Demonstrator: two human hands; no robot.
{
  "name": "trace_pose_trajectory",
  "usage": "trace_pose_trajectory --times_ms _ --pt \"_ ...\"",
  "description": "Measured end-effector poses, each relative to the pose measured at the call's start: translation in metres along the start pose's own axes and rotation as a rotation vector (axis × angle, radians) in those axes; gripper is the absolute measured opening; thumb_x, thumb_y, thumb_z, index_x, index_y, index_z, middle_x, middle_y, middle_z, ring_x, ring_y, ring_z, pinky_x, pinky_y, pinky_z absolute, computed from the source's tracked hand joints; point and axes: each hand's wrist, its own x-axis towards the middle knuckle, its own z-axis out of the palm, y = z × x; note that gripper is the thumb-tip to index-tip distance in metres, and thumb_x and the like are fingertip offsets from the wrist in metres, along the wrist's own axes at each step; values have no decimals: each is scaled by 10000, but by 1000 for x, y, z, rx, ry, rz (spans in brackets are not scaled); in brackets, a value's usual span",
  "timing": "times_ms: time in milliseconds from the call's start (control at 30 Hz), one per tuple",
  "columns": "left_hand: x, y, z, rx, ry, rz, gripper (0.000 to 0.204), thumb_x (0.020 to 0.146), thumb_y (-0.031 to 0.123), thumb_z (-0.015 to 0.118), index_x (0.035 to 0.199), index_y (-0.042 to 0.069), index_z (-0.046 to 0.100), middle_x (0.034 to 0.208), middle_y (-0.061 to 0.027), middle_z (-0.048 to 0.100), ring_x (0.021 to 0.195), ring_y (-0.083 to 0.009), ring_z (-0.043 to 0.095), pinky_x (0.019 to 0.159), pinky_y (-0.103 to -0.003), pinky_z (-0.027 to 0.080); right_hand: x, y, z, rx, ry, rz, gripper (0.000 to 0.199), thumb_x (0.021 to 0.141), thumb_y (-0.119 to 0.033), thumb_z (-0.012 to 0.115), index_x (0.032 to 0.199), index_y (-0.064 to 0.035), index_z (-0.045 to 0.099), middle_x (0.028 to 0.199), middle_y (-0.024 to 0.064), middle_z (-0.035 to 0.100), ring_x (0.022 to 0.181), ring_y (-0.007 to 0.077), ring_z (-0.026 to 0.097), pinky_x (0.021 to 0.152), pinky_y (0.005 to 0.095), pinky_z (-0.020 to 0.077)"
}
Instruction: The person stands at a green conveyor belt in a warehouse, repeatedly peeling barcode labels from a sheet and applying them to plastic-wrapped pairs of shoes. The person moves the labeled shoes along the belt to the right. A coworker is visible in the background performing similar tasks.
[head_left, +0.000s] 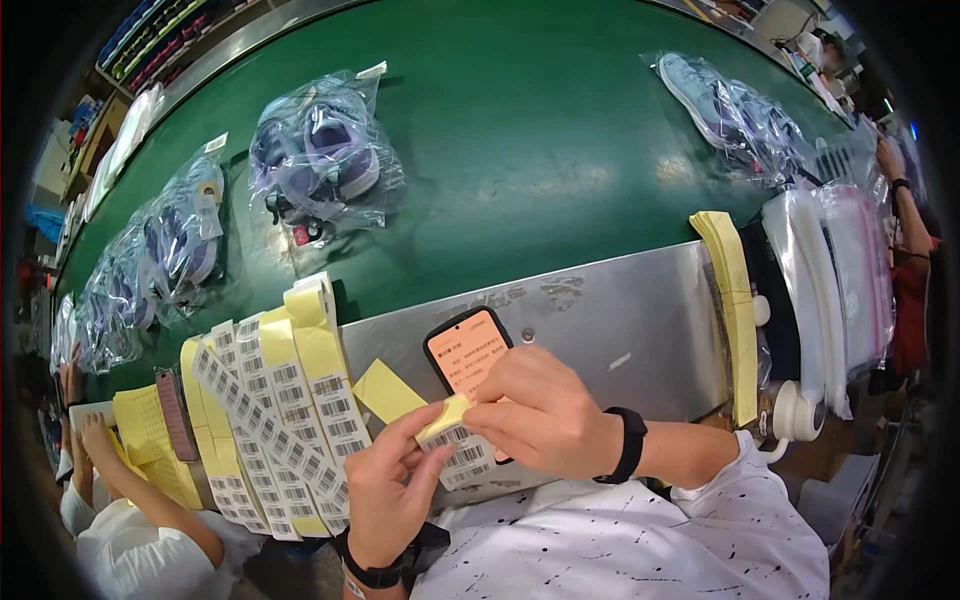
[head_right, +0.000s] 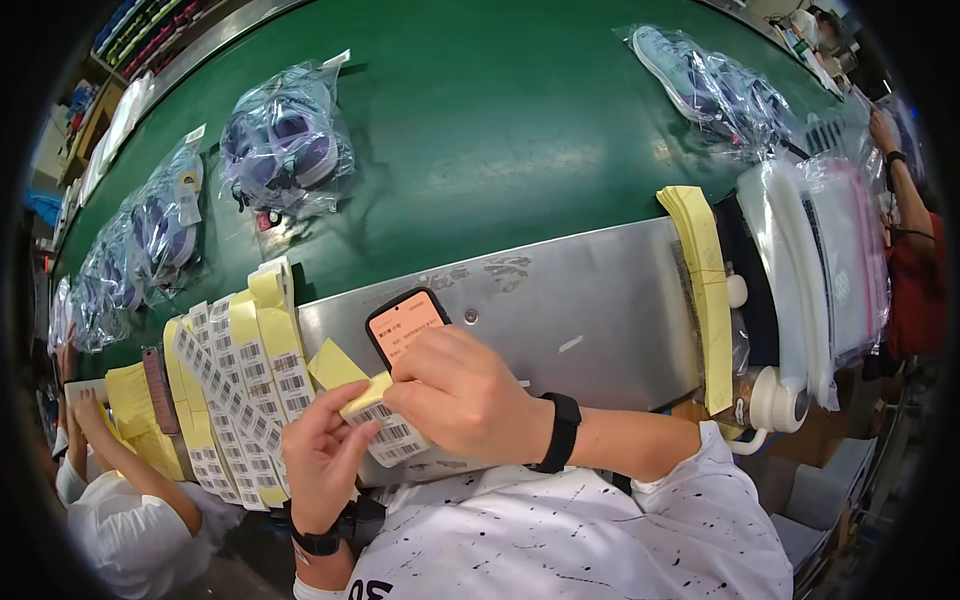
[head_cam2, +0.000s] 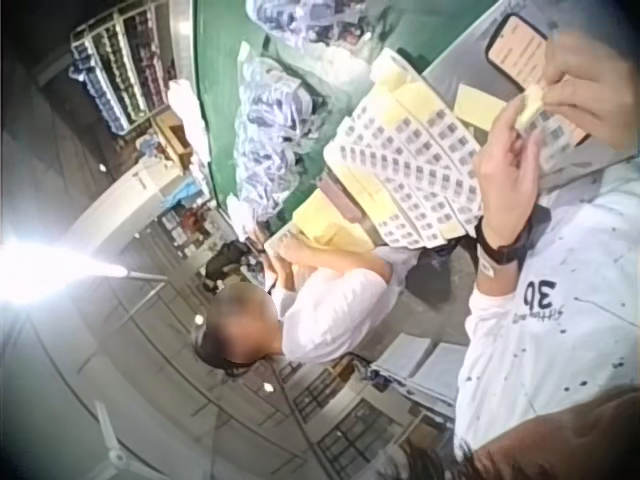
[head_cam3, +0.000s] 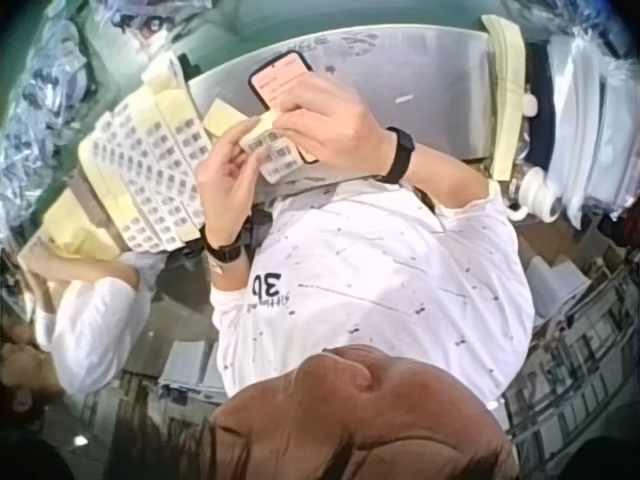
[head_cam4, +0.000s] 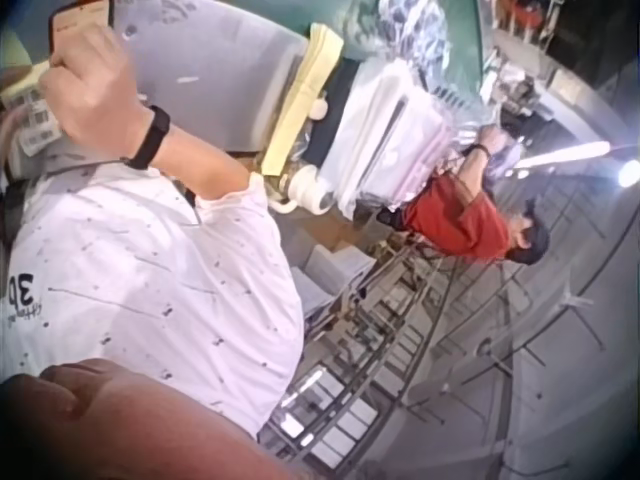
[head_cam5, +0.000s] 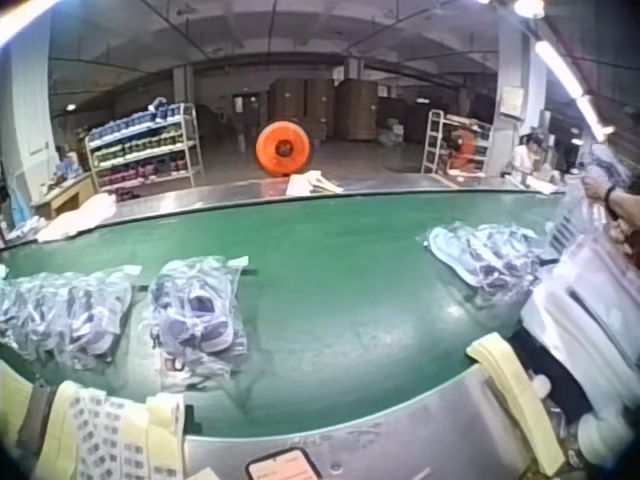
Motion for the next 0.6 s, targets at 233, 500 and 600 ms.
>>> trace_pose_trajectory --times_ms 233,500,600 --pt "-2 6 4 117 27 51 238 776 -100 610 1012 -67 609 772 -58 644 639 -26 551 534 -153 411 -11 0 0 148 24 159 140 663 12 690 784 -5 621 727 71 544 671 236 527 587 323 422" --pt "-6 -3 8 181 23 203 225 784 -110 596 1002 -59 623 788 -85 662 643 -40 567 541 -162 421 -17 -6 -4 43 61 76 227 603 53 704 815 -6 645 744 63 587 632 206 543 573 304 435" --pt "-7 -2 9 135 12 139 226 792 -102 595 1012 -57 620 785 -80 660 648 -40 567 542 -160 419 -20 -3 -6 -72 55 -36 269 570 26 709 829 -5 645 747 60 580 635 202 538 571 312 438"
